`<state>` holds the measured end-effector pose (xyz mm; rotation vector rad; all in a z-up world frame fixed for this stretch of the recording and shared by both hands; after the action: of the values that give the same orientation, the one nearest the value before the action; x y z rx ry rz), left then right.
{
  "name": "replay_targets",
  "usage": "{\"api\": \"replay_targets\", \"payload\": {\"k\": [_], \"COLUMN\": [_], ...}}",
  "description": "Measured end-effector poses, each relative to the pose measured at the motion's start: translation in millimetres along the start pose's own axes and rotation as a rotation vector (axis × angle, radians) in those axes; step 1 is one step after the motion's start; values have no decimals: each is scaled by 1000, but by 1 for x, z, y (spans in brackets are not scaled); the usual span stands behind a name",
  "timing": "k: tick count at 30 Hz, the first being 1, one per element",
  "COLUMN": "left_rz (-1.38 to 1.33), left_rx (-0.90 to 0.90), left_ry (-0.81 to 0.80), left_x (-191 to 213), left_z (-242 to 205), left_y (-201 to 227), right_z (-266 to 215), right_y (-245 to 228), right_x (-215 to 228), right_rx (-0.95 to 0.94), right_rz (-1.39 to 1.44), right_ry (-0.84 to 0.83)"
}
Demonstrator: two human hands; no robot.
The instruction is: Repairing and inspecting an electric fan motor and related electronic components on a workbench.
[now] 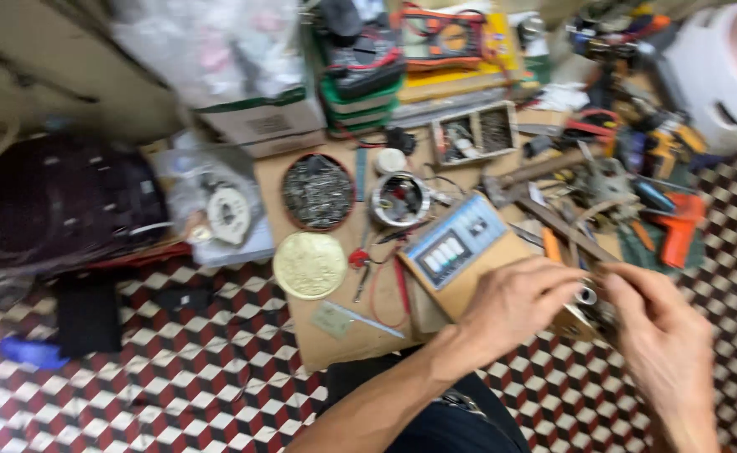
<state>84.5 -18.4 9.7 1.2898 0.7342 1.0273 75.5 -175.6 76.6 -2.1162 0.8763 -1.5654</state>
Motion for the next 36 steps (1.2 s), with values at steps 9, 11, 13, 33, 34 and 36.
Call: {"api": "replay_targets", "payload": {"k": [9,11,13,33,34,36], "left_rz": [166,131,93,-283,-281,-106], "left_rx": [-103,-89,-77,534,540,587], "left_ry": [66,77,85,725,730,701], "left_x": [-3,-1,0,180,193,218], "left_z": [-8,-11,-13,-156,-159,-163], "left_y": [-11,-10,-9,-227,-234,-246], "right_z": [-4,-5,-7,-25,-11,14], "right_y": [14,20,23,-69,-79,-65], "right_x": [-22,-24,-24,-182,-207,-284], "right_rx": [187,208,225,416,416,7], "right_rz": [-87,-108,-129,54,56,15], "right_ry": [47,50,55,-335,-342,-716]}}
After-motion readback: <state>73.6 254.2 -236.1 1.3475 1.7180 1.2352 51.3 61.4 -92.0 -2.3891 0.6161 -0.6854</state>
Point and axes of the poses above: each hand's wrist, its own z-axis towards the middle knuckle, its own x-axis out of the back of the hand, y = z × x, the point moved 8 cm from there along z, towards the middle knuckle, and after that the axes turned 14 degrees about -y, right-handed, at the moved point
